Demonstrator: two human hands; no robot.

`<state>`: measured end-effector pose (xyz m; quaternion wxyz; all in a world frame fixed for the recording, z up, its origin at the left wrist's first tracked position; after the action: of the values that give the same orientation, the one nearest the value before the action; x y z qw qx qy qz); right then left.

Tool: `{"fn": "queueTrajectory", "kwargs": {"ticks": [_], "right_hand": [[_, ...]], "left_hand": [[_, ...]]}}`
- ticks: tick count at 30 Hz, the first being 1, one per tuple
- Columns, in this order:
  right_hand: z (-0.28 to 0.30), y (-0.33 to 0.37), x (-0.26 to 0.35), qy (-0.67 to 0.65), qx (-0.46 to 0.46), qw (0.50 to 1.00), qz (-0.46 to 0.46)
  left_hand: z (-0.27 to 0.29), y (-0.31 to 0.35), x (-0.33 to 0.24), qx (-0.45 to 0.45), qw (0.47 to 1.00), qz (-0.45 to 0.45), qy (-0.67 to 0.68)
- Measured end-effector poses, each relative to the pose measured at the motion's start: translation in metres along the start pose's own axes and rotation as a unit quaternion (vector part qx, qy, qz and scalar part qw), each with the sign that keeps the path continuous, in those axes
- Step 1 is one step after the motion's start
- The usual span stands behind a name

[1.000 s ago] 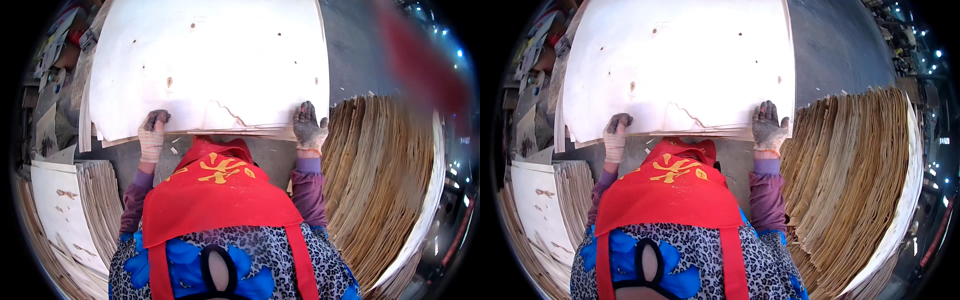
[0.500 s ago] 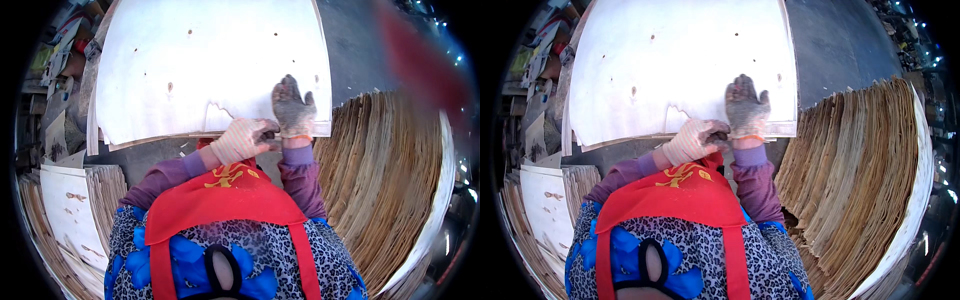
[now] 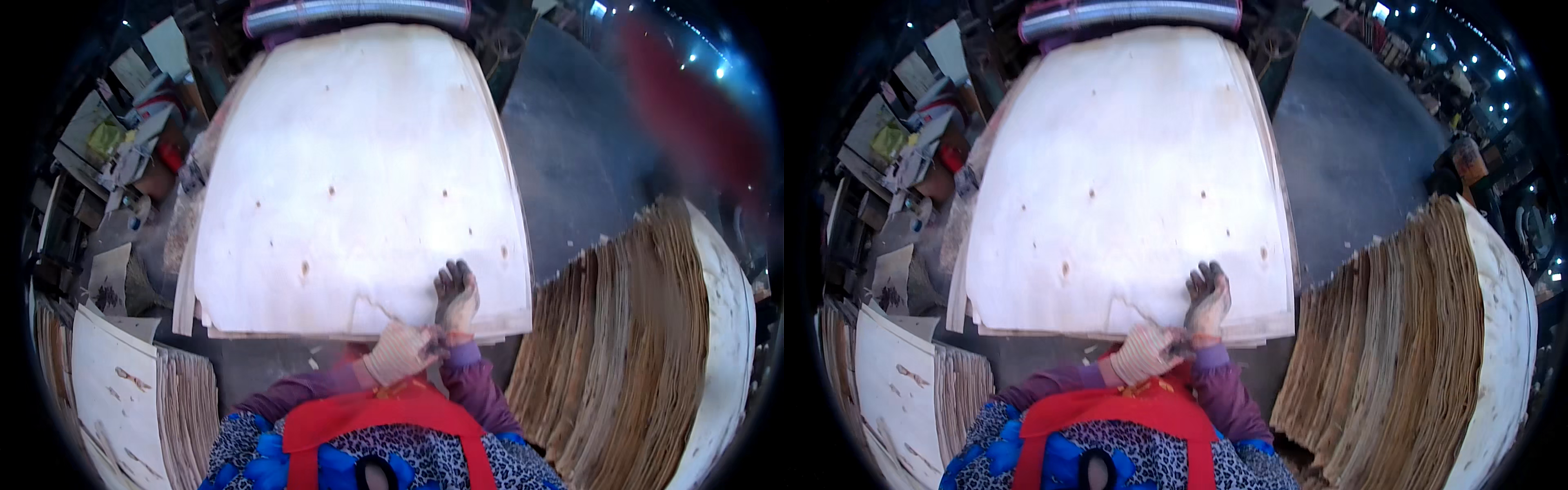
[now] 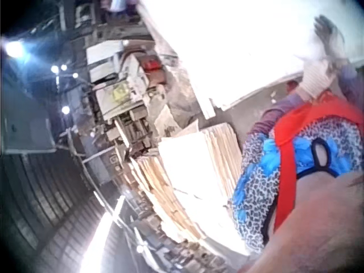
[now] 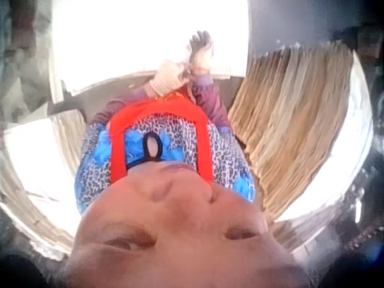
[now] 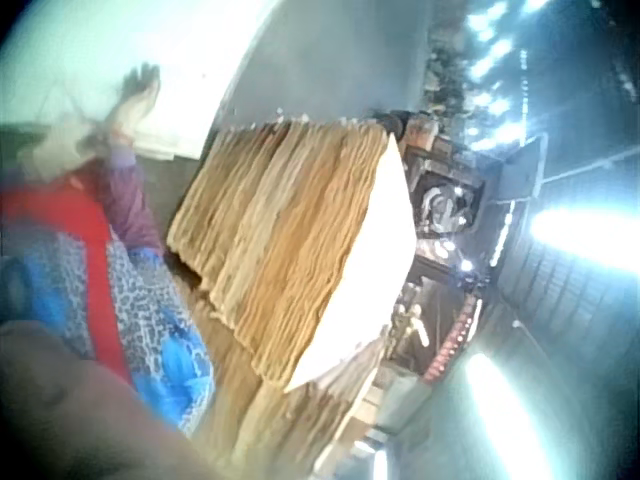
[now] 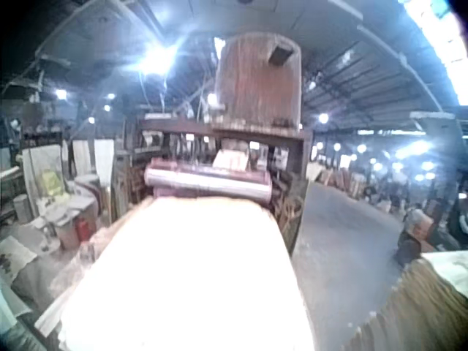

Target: The person picks up thin wood veneer sheets from a stack and feeds them individually into a roller gluing machine.

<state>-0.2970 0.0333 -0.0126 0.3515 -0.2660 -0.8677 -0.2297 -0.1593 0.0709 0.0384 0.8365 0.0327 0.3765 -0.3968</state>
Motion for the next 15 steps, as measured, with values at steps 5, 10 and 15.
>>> {"fn": "queueTrajectory", "kwargs": {"ticks": [5, 10, 15], "right_hand": [[-0.005, -0.007, -0.005, 0.009, 0.016, 1.000, 0.021], [-0.002, 0.006, -0.005, 0.045, 0.029, 0.999, -0.010], [0.014, 0.003, -0.011, 0.051, 0.025, 0.998, -0.037]], "left_hand": [[-0.010, -0.004, -0.003, 0.016, 0.996, -0.056, -0.067], [-0.019, 0.004, -0.009, 0.001, 0.987, -0.121, -0.106], [-0.020, 0.007, -0.004, 0.007, 0.987, -0.085, -0.137]]}}
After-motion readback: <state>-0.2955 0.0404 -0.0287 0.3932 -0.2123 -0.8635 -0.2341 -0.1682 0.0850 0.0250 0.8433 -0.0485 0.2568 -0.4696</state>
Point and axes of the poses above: each hand's wrist, its own y-axis away from the middle knuckle, its own z-axis out of the back of the hand, x = y × z, the point moved 1 cm from there along -y, towards the middle knuckle, and after that the axes turned 4 degrees about z, right-handed, at the moved point
